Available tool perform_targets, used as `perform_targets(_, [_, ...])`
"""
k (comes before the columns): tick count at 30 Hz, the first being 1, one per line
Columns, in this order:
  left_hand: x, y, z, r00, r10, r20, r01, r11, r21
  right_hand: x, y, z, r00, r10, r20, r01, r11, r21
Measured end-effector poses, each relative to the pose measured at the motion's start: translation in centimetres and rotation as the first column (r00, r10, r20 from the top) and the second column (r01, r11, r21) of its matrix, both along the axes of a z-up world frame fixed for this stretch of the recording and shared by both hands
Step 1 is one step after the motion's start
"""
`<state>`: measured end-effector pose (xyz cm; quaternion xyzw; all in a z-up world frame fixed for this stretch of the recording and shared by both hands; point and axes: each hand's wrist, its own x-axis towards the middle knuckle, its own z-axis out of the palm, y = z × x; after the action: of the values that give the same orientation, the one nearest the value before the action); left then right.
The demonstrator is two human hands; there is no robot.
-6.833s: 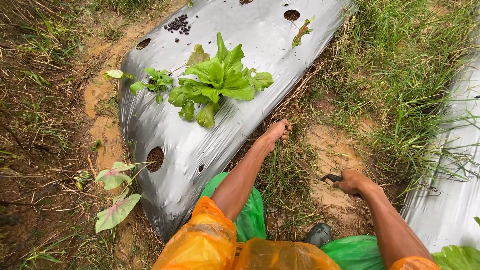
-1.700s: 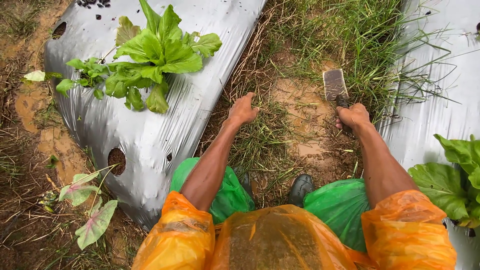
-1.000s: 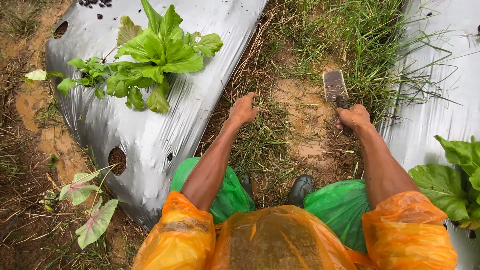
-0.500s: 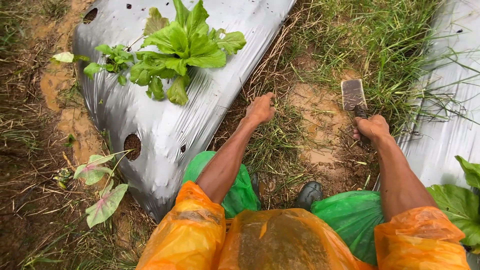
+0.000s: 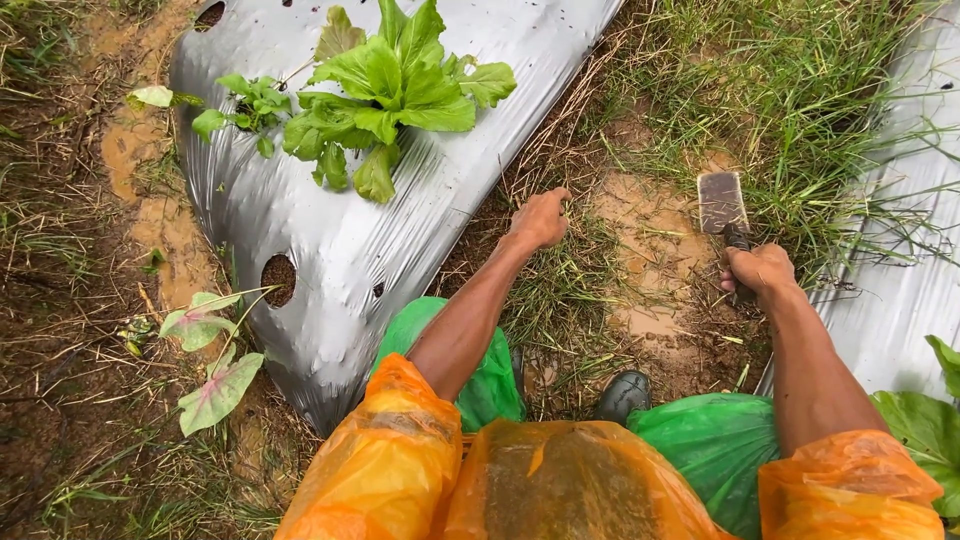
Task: The person squats between raised garden beds covered in plastic mulch and uses a hand hoe to cut and remove weeds growing in the muddy path. They repeatedly scrape the tool against the ground to clear the vegetation and gather the cut weeds into a pile.
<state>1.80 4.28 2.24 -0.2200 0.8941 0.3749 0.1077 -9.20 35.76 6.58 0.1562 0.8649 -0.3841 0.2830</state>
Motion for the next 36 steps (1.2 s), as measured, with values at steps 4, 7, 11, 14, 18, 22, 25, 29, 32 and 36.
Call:
perform_targets(4, [0.1,0.0,-0.3,1.0,0.003,-0.008,-0.003,1.0,0.0,0.1,0.1,0.1,1.0,0.018,0.003,-0.019,1.0,0.006])
perform_targets(7, [0.0,0.0,-0.4,1.0,-0.005,-0.002,0.005,1.0,-0.012,0.1,0.0,0.1,0.999,0.034,-0.001,-0.034,0.999,0.005])
perform_targets(11, [0.2,0.1,0.1,1.0,0.003,0.017,-0.003,1.0,-0.008,0.1,0.1,0.0,1.0,0.03,0.002,-0.03,0.999,0.01])
perform_targets(14, [0.5,0.1,0.5,1.0,0.003,0.019,-0.003,1.0,0.0,0.0,0.2,-0.2,0.999,0.043,-0.001,-0.043,0.999,0.007])
perform_targets(18, [0.4,0.1,0.5,1.0,-0.011,0.015,0.011,1.0,-0.004,-0.2,0.3,-0.4,0.998,0.07,-0.002,-0.07,0.997,0.027])
perform_targets(22, [0.4,0.2,0.8,1.0,0.001,0.014,-0.001,1.0,-0.007,-0.3,0.4,-0.7,0.999,0.047,-0.003,-0.047,0.999,0.01])
perform_targets(25, [0.5,0.2,1.1,1.0,-0.003,0.018,0.003,1.0,0.006,-0.2,0.4,-0.7,0.999,0.044,-0.003,-0.044,0.999,-0.021])
perform_targets(29, [0.6,0.2,1.5,1.0,-0.003,0.019,0.003,1.0,0.017,-0.6,0.5,-1.2,0.998,0.063,-0.005,-0.063,0.998,0.022])
perform_targets(32, [0.5,0.4,2.2,1.0,0.007,0.022,-0.008,0.999,0.036,-0.8,0.4,-1.2,0.999,0.044,-0.008,-0.044,0.999,0.018])
perform_targets(36, [1.0,0.7,2.8,0.999,0.022,0.035,-0.024,0.996,0.08,-0.7,0.6,-1.6,0.999,0.053,-0.001,-0.053,0.999,0.006])
